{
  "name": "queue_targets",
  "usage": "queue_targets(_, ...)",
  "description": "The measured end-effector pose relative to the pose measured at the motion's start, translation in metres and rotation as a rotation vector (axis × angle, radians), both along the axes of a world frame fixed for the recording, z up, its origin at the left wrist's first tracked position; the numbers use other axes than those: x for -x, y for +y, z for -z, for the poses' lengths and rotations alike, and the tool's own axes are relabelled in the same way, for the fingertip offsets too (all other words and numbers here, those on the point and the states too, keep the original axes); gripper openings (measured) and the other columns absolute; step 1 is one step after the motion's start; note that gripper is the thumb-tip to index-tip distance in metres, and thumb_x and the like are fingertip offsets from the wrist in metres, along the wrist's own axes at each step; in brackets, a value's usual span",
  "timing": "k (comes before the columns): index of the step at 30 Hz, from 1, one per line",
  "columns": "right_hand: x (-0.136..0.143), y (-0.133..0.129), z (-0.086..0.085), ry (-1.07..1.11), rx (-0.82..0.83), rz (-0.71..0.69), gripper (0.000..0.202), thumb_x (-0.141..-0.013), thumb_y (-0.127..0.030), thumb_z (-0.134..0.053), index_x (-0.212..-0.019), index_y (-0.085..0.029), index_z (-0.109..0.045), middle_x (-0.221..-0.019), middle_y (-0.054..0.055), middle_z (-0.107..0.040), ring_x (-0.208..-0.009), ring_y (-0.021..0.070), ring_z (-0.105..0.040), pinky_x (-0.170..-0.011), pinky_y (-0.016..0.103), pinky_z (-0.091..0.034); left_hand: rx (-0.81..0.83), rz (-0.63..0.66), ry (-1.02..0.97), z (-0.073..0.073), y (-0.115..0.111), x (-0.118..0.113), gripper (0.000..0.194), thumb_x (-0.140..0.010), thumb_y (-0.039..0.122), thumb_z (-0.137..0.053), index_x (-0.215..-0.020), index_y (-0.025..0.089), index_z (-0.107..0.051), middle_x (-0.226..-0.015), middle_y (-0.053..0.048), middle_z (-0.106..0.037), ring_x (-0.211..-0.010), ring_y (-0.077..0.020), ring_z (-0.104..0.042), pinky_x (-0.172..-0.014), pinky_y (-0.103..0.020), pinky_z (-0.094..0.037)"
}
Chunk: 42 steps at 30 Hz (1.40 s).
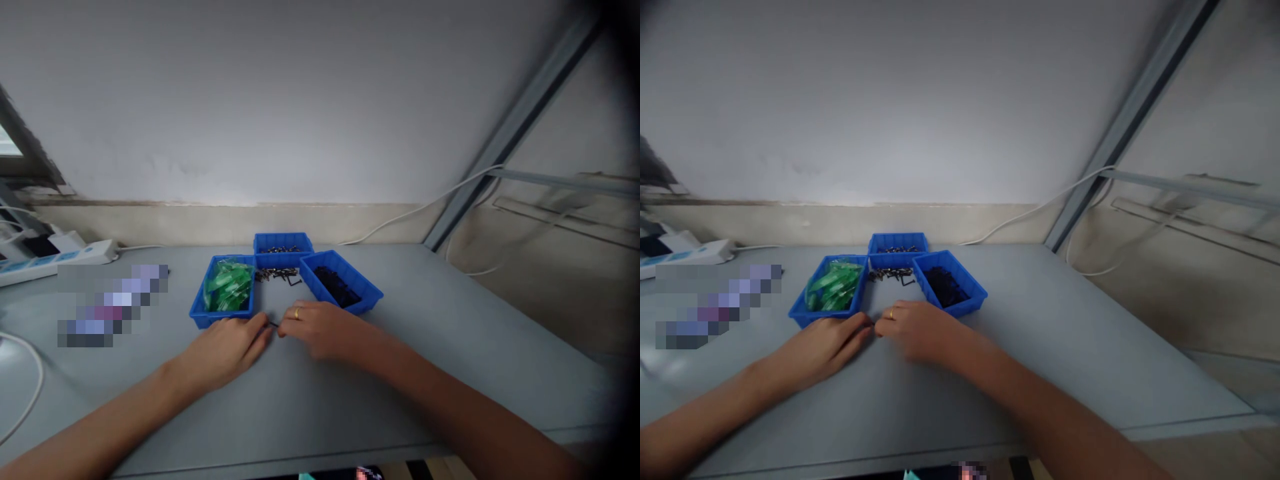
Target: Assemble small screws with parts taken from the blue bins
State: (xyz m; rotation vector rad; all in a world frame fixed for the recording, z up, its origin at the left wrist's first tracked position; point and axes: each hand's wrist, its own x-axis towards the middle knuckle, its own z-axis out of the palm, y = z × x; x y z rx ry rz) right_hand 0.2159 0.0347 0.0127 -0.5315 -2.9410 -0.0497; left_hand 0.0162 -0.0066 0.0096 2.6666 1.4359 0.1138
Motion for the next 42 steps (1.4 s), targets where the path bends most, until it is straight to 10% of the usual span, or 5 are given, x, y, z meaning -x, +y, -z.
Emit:
queue_targets(10,-0.066,0.044,-0.033,0.189,0.068,0.586,0.049,-0.065,0.004,-0.033,-0.098,-0.021,-0.061,-0.099,0.003,-0.065,-0.09,0.0186,-0.058,-0.077,0.03,-0.042,-0.082,0.124,0.066,0.005,0.0,0.004,0.028,-0.093,0.031,-0.029,-0.085,0.018,-0.052,-0.067,-0.002,-0.06,-0.06,-0.0185,-0.06,-0.052,-0.027,-0.041)
queue_targets(16,-0.072,0.053,-0.042,0.26,0.059,0.614,0.042,-0.073,-0.001,-0.033,-0.1,-0.019,-0.06,-0.104,0.004,-0.064,-0.096,0.0179,-0.057,-0.084,0.031,-0.042,-0.107,0.136,0.072,0.006,0.001,0.004,0.026,-0.092,0.03,-0.031,-0.084,0.018,-0.052,-0.065,-0.002,-0.06,-0.056,-0.0171,-0.06,-0.048,-0.025,-0.038)
queue_targets(25,0.02,0.032,-0.023,-0.288,-0.288,0.281,0.016,-0.079,-0.009,-0.049,-0.085,-0.014,-0.062,-0.088,0.009,-0.065,-0.087,0.0241,-0.056,-0.072,0.035,-0.04,-0.092,0.136,0.09,0.005,0.001,0.004,0.024,-0.092,0.03,-0.031,-0.086,0.018,-0.051,-0.068,-0.001,-0.061,-0.058,-0.0177,-0.06,-0.048,-0.025,-0.038)
queue_targets(29,0.045,0.036,-0.011,-0.44,-0.314,0.336,0.015,-0.079,-0.009,-0.051,-0.085,-0.013,-0.064,-0.084,0.01,-0.067,-0.082,0.0247,-0.059,-0.069,0.036,-0.038,-0.062,0.136,0.096,0.0,0.0,0.004,0.024,-0.092,0.03,-0.031,-0.085,0.018,-0.051,-0.071,-0.002,-0.062,-0.061,-0.0175,-0.061,-0.05,-0.025,-0.04)
queue_targets(42,0.043,0.048,-0.003,-0.425,-0.308,0.409,0.017,-0.078,-0.007,-0.051,-0.086,-0.013,-0.064,-0.081,0.01,-0.068,-0.073,0.0228,-0.063,-0.062,0.034,-0.039,-0.039,0.149,0.117,0.001,0.001,0.003,0.025,-0.092,0.03,-0.03,-0.088,0.017,-0.051,-0.07,-0.002,-0.061,-0.061,-0.0174,-0.06,-0.05,-0.025,-0.038)
